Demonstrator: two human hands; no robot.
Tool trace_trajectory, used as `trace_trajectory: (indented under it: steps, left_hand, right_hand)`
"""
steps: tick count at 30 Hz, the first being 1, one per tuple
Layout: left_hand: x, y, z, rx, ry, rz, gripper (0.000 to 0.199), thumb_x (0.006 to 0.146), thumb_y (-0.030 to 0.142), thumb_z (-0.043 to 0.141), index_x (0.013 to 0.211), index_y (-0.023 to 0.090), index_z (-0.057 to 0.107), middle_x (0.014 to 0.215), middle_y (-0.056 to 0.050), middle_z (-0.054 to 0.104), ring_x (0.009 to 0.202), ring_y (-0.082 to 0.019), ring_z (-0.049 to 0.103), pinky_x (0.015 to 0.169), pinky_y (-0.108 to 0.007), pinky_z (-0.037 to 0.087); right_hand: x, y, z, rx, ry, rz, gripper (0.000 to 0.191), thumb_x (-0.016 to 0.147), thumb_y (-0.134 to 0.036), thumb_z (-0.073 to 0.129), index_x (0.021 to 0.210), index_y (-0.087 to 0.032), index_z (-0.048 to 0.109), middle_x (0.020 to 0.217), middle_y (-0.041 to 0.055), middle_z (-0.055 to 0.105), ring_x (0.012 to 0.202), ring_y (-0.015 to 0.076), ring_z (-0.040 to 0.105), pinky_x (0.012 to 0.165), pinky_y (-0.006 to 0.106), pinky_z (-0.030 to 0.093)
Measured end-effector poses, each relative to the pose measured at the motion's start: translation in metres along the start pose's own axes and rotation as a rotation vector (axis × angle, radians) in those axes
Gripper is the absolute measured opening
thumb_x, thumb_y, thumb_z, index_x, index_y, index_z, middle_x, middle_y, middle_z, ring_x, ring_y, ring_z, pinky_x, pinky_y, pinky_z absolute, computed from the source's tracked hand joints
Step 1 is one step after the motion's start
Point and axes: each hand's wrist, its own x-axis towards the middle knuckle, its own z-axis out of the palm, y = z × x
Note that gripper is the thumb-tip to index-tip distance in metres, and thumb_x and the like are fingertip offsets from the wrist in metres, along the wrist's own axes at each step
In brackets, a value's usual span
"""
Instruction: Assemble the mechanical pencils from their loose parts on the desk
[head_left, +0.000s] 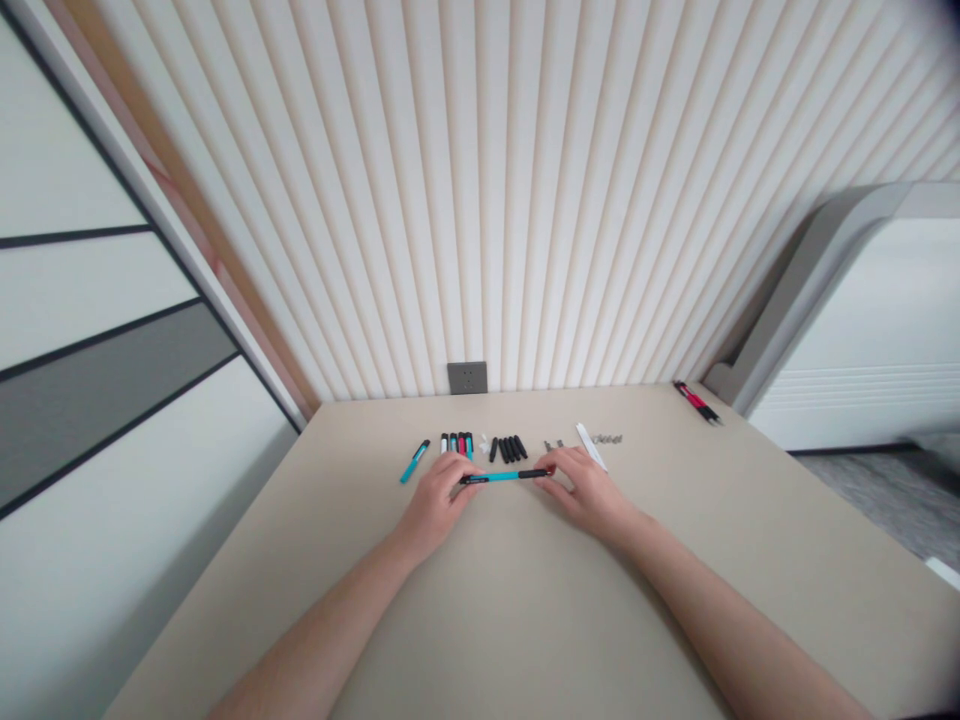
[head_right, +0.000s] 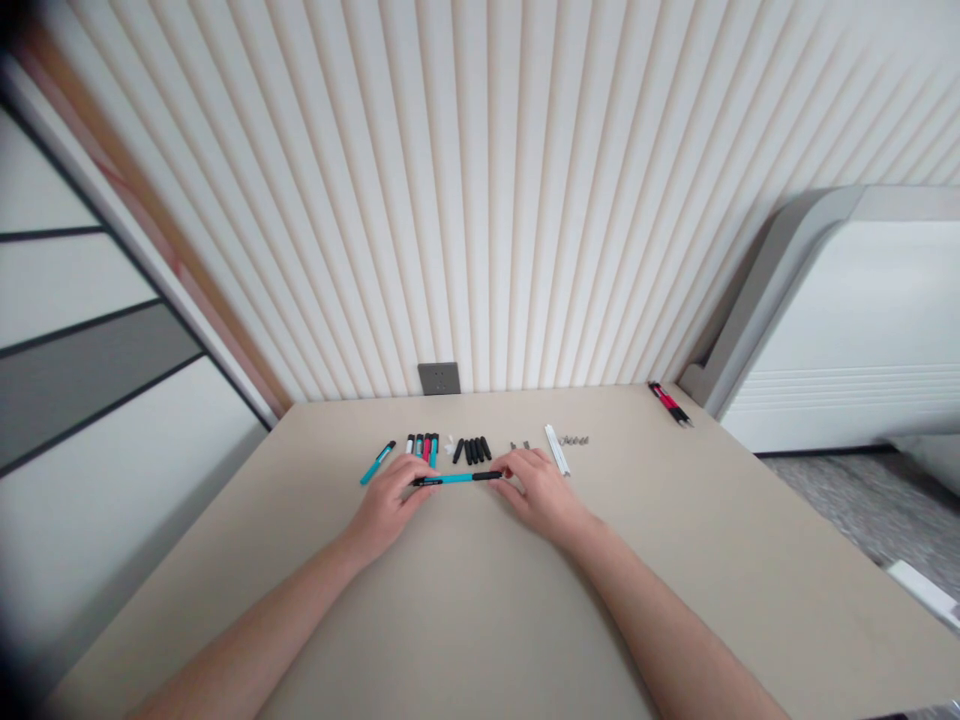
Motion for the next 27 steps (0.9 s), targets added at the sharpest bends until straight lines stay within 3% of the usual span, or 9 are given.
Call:
trace_trajectory:
  steps: [4, 10, 14, 18, 23, 27]
  left_hand:
    - [-0.0002, -0.0004, -0.0002, -0.006, -0.022, 0.009, 0.007, 0.089, 0.020, 0.057, 0.093, 0.019, 0.063, 0.089, -0.005, 0.063, 0.089, -0.019, 0.059, 0.082, -0.033, 0.048]
    - [-0.0006, -0.0012, 0.0000, 0.012, -0.009, -0.017, 0.008, 0.089, 0.021, 0.058, 0.094, 0.019, 0.063, 0.090, -0.005, 0.064, 0.090, -0.019, 0.058, 0.083, -0.034, 0.048]
    - [-0.0009, -0.0028, 0.0009, 0.010, -0.011, 0.000, 0.007, 0.089, 0.021, 0.058, 0.094, 0.019, 0.063, 0.090, -0.005, 0.063, 0.090, -0.019, 0.058, 0.082, -0.034, 0.048]
    - [-0.0006, -0.0026, 0.0007, 0.007, -0.029, 0.010, 0.007, 0.089, 0.020, 0.058, 0.093, 0.019, 0.063, 0.090, -0.005, 0.063, 0.089, -0.019, 0.058, 0.082, -0.033, 0.048]
    - [-0.0007, -0.0020, 0.0003, 0.018, -0.024, -0.003, 0.008, 0.090, 0.021, 0.057, 0.094, 0.019, 0.063, 0.090, -0.005, 0.063, 0.091, -0.019, 0.058, 0.083, -0.034, 0.048]
    - [-0.0009, -0.0017, -0.0002, 0.007, -0.031, -0.007, 0.008, 0.090, 0.021, 0.057, 0.095, 0.019, 0.063, 0.090, -0.005, 0.063, 0.091, -0.019, 0.057, 0.083, -0.034, 0.047]
  right_hand:
    - [0.0016, -0.0005, -0.0009, -0.047, -0.068, -0.025, 0.037, 0.100, -0.032, 0.035, 0.077, -0.019, 0.060, 0.072, 0.0042, 0.063, 0.074, 0.0177, 0.060, 0.080, 0.035, 0.043]
    - [0.0001, -0.0033, -0.0018, 0.009, 0.004, -0.012, 0.026, 0.092, -0.038, 0.053, 0.112, -0.022, 0.057, 0.099, 0.0068, 0.067, 0.091, 0.0207, 0.061, 0.084, 0.036, 0.044]
    - [0.0009, -0.0023, 0.0003, -0.014, 0.000, -0.047, 0.018, 0.096, -0.033, 0.047, 0.096, -0.021, 0.060, 0.091, 0.0060, 0.067, 0.087, 0.0195, 0.061, 0.082, 0.035, 0.043]
    - [0.0021, -0.0011, 0.0004, -0.064, -0.062, -0.065, 0.037, 0.100, -0.031, 0.034, 0.079, -0.019, 0.061, 0.074, 0.0051, 0.063, 0.076, 0.0178, 0.059, 0.078, 0.034, 0.042]
    - [0.0006, -0.0055, -0.0026, -0.005, -0.007, -0.025, 0.024, 0.093, -0.036, 0.052, 0.111, -0.021, 0.057, 0.097, 0.0066, 0.067, 0.090, 0.0201, 0.061, 0.085, 0.036, 0.043]
    - [0.0008, -0.0061, -0.0018, -0.014, -0.011, -0.042, 0.014, 0.093, -0.030, 0.052, 0.101, -0.021, 0.059, 0.094, 0.0061, 0.066, 0.089, 0.0198, 0.060, 0.083, 0.035, 0.043]
